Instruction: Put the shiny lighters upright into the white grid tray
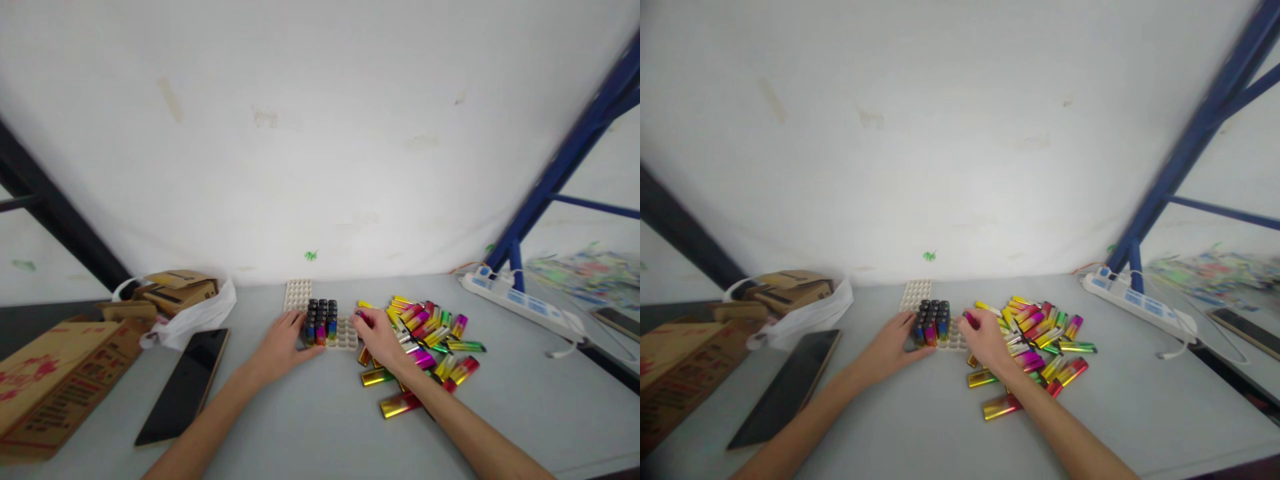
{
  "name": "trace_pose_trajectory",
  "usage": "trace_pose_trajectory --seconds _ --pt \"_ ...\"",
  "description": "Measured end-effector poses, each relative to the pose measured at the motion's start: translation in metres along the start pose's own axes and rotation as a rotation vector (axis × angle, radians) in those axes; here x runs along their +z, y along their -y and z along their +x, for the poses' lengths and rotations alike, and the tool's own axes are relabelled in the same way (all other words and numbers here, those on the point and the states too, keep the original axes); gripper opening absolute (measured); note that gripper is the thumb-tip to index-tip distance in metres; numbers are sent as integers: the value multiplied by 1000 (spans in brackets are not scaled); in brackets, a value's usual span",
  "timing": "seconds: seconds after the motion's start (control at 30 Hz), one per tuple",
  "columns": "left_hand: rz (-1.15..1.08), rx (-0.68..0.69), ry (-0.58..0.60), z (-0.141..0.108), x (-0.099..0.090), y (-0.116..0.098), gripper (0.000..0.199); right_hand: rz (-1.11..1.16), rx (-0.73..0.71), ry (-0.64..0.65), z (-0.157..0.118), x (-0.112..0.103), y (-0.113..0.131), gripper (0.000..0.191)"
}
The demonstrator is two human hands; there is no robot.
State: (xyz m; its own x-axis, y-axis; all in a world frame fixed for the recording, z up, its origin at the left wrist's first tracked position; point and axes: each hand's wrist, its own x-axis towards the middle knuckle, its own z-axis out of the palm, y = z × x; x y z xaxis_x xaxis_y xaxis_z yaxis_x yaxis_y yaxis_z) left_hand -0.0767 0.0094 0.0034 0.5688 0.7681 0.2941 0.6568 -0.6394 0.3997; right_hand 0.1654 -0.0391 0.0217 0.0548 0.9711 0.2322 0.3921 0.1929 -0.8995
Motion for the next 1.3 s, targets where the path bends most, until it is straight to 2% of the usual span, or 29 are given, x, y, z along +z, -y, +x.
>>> trace_pose_trajectory --seconds 0.13,0.3,0.37,0.43,0.57,0.73,1.03,1.23,1.3 --pt "-7 3 -5 0 -1 0 61 -82 -58 11 -2 2 0 32" --pt "-19 8 -6 0 -2 -2 60 -168 -93 -18 -2 2 0 40" --pt "-17 1 -1 -1 -2 -2 61 -174 -124 21 -3 -1 2 41" --pt "-19 -3 -5 -1 -2 -3 60 -211 -199 80 -4 -5 6 40" --pt "-25 10 -16 -1 -2 -2 57 -425 -366 138 -6 -12 11 38" --pt "-19 23 -11 -1 -2 0 60 -514 -307 199 -5 -13 5 38" --pt "-34 20 -11 -1 -1 -1 55 -598 -343 331 -11 -5 10 21" --pt "-39 30 -25 -1 0 2 57 -787 -392 305 -9 4 13 23" --pt "-37 36 -39 -1 2 4 57 -808 -399 334 -6 3 11 24"
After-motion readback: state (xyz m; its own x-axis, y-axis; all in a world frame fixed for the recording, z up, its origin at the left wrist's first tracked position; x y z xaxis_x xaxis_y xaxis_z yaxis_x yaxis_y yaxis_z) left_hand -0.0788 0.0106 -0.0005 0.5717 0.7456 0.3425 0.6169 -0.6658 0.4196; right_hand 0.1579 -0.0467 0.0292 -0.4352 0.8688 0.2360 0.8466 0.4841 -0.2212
